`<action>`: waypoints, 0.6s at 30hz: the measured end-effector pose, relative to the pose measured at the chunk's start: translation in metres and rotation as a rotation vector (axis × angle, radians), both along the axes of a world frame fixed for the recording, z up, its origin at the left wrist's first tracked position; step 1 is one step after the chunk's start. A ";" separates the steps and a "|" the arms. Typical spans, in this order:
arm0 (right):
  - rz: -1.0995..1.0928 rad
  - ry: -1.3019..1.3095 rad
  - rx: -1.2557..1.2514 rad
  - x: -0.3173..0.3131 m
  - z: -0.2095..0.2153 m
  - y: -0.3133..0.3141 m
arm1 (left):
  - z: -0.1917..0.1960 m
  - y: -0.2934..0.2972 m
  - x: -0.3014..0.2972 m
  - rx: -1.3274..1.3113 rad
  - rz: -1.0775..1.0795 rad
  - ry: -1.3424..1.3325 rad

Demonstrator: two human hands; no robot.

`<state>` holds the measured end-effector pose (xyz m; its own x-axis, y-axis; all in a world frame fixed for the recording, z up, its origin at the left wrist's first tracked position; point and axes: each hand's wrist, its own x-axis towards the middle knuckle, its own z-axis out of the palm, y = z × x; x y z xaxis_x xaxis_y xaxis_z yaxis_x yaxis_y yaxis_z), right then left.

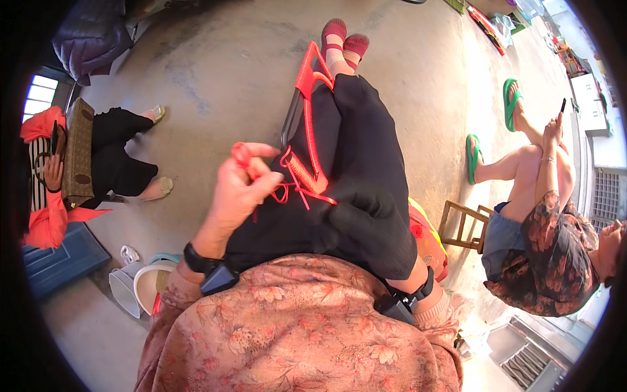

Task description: Wrapping and weaving red plastic cord around a stool frame to create a seat.

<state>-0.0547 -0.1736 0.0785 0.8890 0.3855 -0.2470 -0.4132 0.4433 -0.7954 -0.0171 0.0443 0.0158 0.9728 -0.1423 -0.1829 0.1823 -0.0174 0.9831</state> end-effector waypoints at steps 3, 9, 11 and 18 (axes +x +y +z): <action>-0.009 0.097 0.091 -0.011 0.003 -0.008 | -0.002 -0.022 0.002 0.126 0.000 -0.040; 0.009 -0.038 0.104 -0.025 0.015 -0.024 | -0.007 -0.024 0.005 0.242 0.039 -0.113; 0.009 -0.259 -0.287 -0.012 0.023 -0.031 | -0.001 -0.015 0.010 0.166 0.004 -0.058; -0.323 -0.531 -0.850 0.080 -0.017 -0.013 | 0.029 0.033 0.039 -0.405 0.209 -0.001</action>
<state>0.0248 -0.1870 0.0614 0.9920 -0.0067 0.1264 0.1177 -0.3184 -0.9406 0.0217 0.0778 0.0445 0.9883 -0.0024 -0.1523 0.1401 0.4061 0.9030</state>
